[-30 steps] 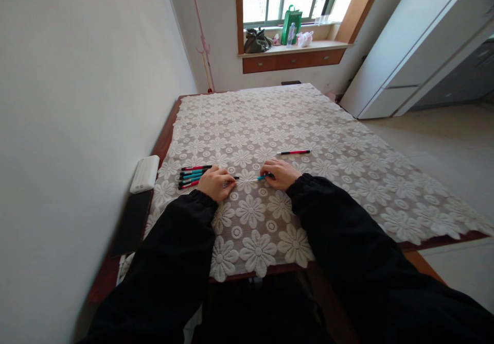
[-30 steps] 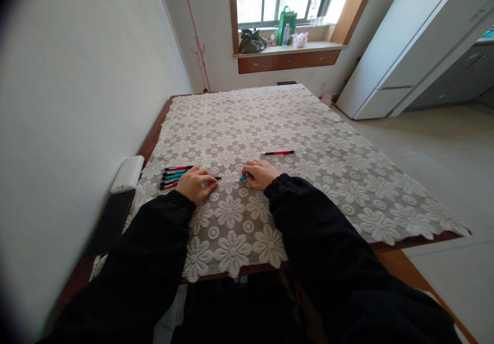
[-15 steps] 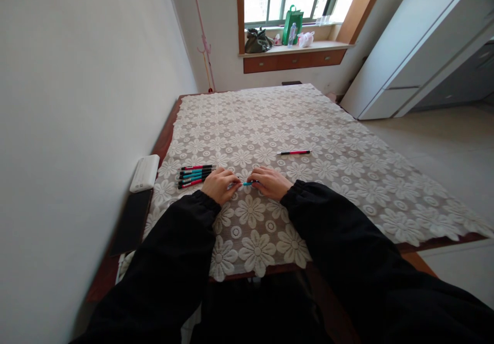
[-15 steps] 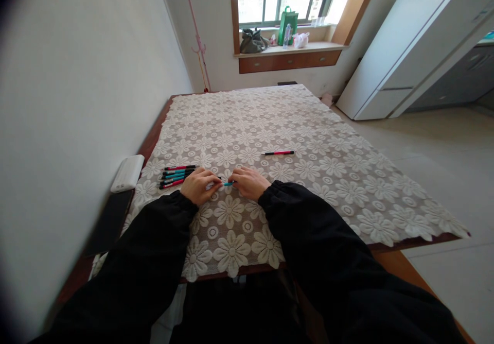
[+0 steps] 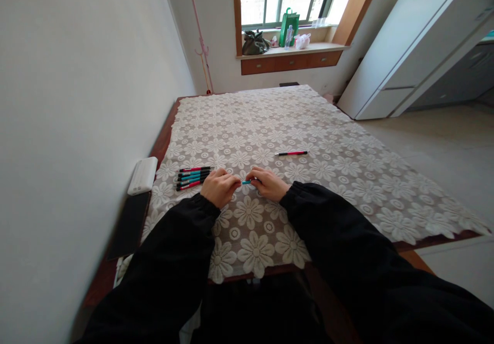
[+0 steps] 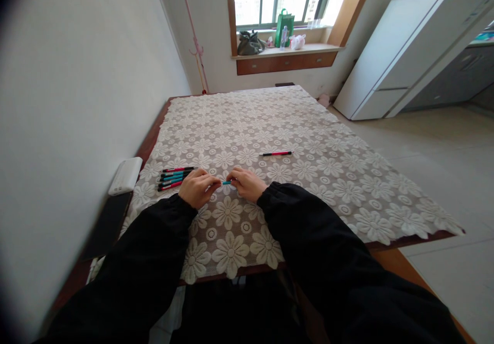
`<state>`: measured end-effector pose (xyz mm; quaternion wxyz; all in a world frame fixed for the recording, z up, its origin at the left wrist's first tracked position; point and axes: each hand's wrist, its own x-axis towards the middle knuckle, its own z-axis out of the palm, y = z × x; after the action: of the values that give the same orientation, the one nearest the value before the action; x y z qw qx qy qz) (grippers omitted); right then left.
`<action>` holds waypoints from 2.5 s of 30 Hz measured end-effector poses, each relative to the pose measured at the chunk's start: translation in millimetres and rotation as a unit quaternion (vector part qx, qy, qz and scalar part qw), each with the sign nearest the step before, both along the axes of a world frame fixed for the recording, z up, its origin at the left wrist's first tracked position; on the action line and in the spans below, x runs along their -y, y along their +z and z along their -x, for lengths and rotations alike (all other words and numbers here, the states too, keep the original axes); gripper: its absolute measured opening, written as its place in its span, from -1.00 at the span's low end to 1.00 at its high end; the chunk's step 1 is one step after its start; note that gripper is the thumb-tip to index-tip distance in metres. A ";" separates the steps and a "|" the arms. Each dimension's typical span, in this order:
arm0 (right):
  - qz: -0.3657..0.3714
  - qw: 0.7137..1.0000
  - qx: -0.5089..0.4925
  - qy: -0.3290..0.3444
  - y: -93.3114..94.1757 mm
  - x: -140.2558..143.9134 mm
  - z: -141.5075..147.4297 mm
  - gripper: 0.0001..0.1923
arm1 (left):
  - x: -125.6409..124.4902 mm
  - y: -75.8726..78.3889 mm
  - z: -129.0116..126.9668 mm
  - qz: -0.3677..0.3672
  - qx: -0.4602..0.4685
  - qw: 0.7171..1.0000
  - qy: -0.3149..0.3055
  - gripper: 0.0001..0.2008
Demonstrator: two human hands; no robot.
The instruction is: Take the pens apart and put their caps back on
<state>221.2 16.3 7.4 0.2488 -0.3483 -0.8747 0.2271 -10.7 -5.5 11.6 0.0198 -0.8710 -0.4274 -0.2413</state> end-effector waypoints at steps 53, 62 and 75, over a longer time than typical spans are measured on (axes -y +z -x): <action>-0.004 1.000 0.006 -0.018 -2.4 -0.1 -2.8 -0.83 | -6.1 -9.7 3.7 0.089 0.185 0.979 0.002 -0.85; -0.017 0.998 0.040 -0.052 4.0 2.7 -2.7 -0.79 | -4.8 -10.2 2.2 0.112 0.226 0.967 0.022 -0.85; -0.063 0.995 0.051 -0.066 3.0 -1.4 -7.0 -0.81 | -6.8 -10.6 3.8 0.115 0.235 0.965 0.034 -0.86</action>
<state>228.2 17.7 10.4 0.2399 -0.4000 -0.8740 0.1364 -14.5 1.4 0.9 -0.1731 -0.7713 -0.4742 -0.3877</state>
